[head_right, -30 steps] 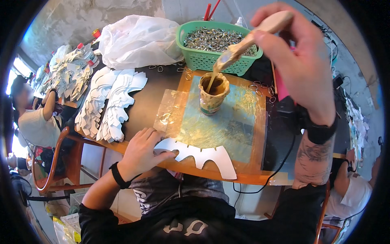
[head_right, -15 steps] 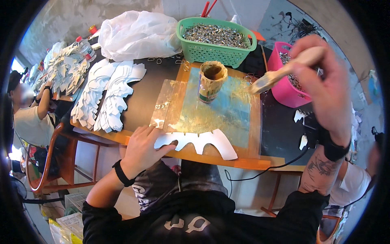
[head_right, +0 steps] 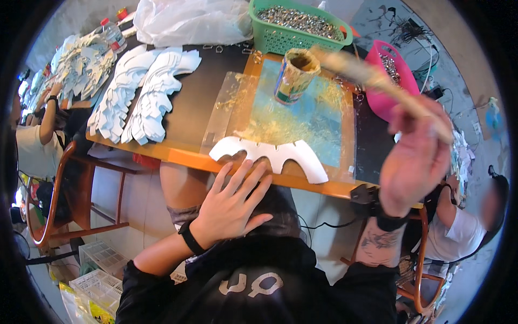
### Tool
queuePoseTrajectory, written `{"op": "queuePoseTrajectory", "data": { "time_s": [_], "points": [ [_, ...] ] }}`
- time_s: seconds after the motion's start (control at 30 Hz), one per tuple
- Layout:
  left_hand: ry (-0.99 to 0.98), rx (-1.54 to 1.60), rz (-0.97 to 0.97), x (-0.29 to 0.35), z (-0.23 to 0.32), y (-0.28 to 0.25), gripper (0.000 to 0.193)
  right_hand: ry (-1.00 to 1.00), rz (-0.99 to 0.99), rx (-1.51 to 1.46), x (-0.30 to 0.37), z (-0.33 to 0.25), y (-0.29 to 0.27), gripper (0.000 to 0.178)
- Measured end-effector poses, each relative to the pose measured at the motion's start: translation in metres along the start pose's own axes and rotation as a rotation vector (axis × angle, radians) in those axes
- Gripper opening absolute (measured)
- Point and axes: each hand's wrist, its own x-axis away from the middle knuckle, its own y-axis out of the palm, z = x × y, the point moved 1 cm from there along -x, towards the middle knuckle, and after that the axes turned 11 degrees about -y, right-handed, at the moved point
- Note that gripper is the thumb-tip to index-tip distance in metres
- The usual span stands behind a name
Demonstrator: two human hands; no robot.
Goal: The person applies a yellowish paste to white plastic pieces using a brush and then inserts metal rings into the holes. The person repeats this process for multiple pieces, placing the finished items on the table.
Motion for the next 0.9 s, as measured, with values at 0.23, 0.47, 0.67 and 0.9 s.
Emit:
{"op": "queuePoseTrajectory", "data": {
  "time_s": [0.23,0.47,0.67,0.9],
  "points": [
    [-0.045,-0.054,0.059,0.006,-0.003,0.011,0.069,0.243,-0.338,0.122,0.076,0.011,0.058,0.022],
    [-0.093,-0.008,0.088,-0.003,-0.024,0.000,0.069,0.229,-0.464,0.085,0.080,0.028,0.083,0.024],
    [-0.099,0.045,0.019,-0.004,-0.029,0.003,0.070,0.199,-0.649,0.241,0.074,0.037,0.089,0.021],
    [-0.068,0.041,-0.014,-0.003,-0.034,-0.002,0.070,0.109,-0.521,0.228,0.067,0.038,0.092,0.020]
  ]
}}
